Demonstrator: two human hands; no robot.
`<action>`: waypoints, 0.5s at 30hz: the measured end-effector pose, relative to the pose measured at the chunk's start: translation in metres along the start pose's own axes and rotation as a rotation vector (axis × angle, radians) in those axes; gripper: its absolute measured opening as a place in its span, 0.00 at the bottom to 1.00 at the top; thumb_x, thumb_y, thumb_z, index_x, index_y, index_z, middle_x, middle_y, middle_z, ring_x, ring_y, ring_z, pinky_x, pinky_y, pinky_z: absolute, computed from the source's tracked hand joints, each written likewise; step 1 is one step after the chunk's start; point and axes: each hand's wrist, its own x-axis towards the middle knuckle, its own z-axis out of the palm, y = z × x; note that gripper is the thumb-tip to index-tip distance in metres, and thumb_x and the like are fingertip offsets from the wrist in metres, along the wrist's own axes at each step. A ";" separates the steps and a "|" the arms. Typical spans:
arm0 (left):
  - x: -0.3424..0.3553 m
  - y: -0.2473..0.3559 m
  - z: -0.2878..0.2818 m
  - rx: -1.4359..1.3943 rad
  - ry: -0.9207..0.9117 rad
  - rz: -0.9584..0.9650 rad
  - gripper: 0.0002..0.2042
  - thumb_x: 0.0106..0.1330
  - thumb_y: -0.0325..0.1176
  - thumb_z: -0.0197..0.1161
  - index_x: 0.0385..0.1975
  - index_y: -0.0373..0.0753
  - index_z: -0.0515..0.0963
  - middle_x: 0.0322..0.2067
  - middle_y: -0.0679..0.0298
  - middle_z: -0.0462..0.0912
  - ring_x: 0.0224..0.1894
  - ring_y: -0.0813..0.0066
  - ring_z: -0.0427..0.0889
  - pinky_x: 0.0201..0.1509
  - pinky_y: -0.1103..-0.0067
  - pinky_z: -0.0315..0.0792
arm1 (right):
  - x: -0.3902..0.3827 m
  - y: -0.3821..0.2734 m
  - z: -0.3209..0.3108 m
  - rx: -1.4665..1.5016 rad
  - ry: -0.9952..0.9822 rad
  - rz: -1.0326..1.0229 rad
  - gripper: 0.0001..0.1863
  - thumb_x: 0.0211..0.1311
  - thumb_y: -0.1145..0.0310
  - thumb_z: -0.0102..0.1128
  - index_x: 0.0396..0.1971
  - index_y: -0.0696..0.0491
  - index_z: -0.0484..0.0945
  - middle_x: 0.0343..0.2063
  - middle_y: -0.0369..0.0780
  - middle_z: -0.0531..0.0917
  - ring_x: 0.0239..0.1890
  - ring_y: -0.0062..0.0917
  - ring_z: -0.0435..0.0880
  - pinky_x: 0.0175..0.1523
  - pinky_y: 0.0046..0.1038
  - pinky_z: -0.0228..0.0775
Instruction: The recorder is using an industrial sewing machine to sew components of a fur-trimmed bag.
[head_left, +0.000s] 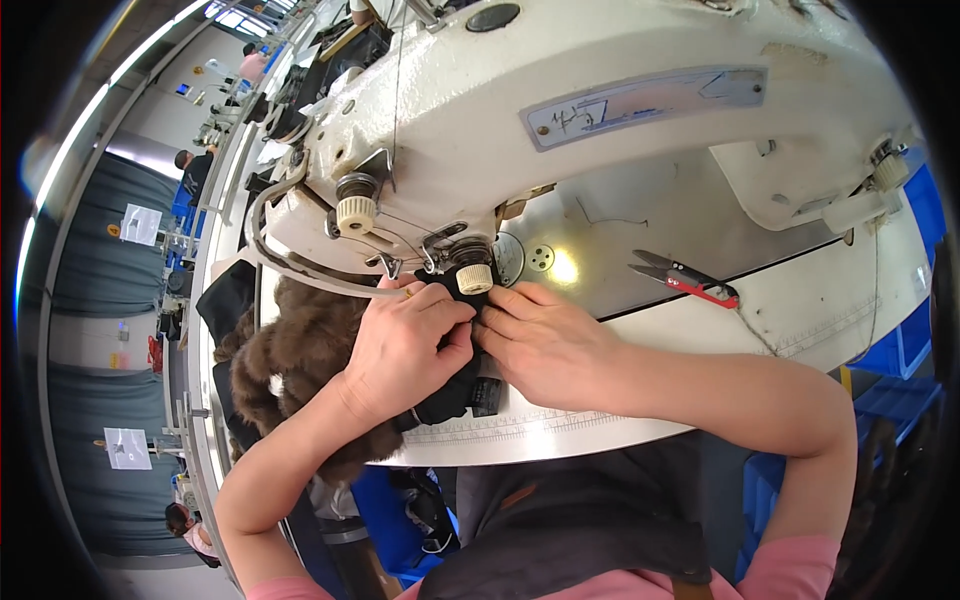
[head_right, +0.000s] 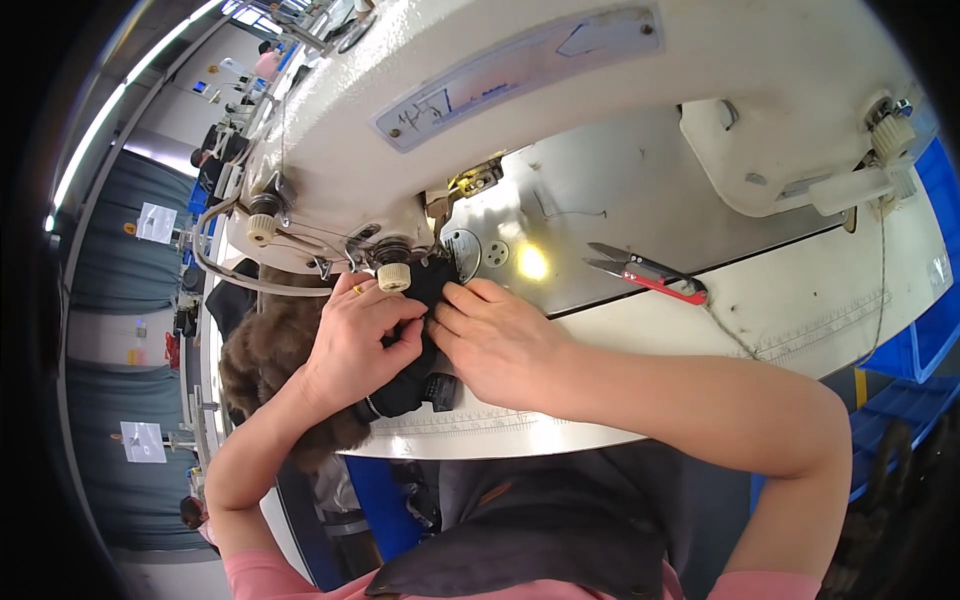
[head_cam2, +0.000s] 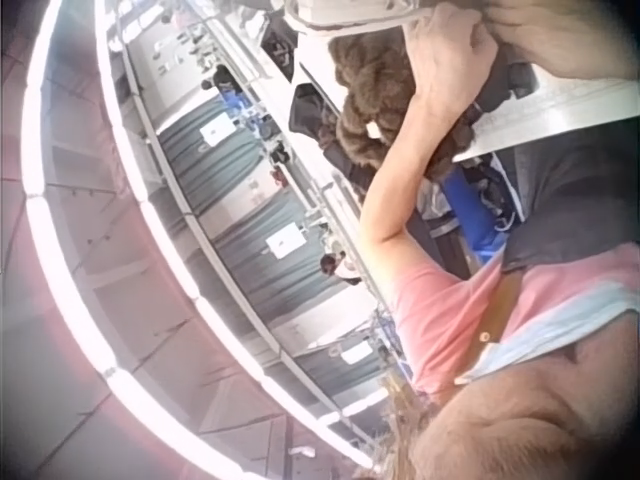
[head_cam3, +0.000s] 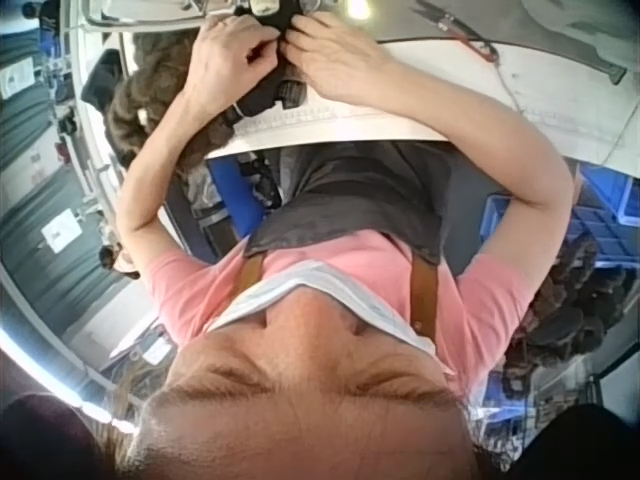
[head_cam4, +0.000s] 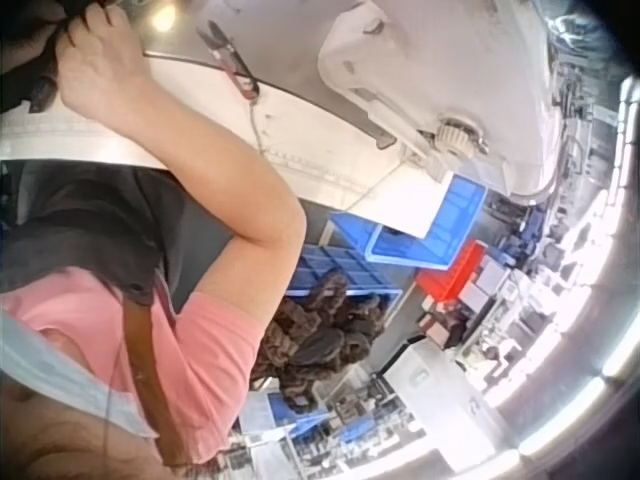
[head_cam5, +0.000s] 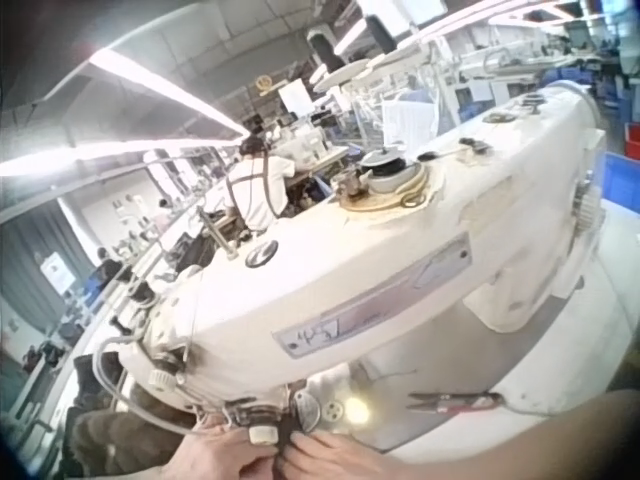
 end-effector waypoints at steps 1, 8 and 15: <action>0.000 0.001 -0.001 0.002 0.009 -0.001 0.05 0.50 0.23 0.67 0.26 0.37 0.81 0.23 0.64 0.77 0.27 0.63 0.78 0.46 0.67 0.72 | 0.000 0.001 0.002 -0.003 0.041 -0.031 0.19 0.58 0.66 0.62 0.46 0.61 0.80 0.44 0.42 0.83 0.54 0.34 0.77 0.64 0.37 0.63; 0.007 -0.004 0.002 -0.116 -0.114 -0.134 0.05 0.51 0.26 0.67 0.28 0.38 0.83 0.22 0.65 0.78 0.26 0.66 0.78 0.46 0.70 0.71 | -0.001 -0.003 0.004 -0.100 -0.063 -0.061 0.21 0.59 0.63 0.59 0.48 0.61 0.80 0.47 0.47 0.83 0.56 0.37 0.79 0.71 0.38 0.58; 0.003 -0.005 0.009 -0.146 -0.112 -0.013 0.05 0.53 0.26 0.65 0.29 0.39 0.83 0.21 0.66 0.78 0.27 0.66 0.78 0.50 0.73 0.69 | -0.005 -0.009 -0.028 -0.332 -0.087 0.032 0.15 0.61 0.64 0.61 0.44 0.56 0.81 0.38 0.40 0.81 0.45 0.35 0.82 0.51 0.36 0.75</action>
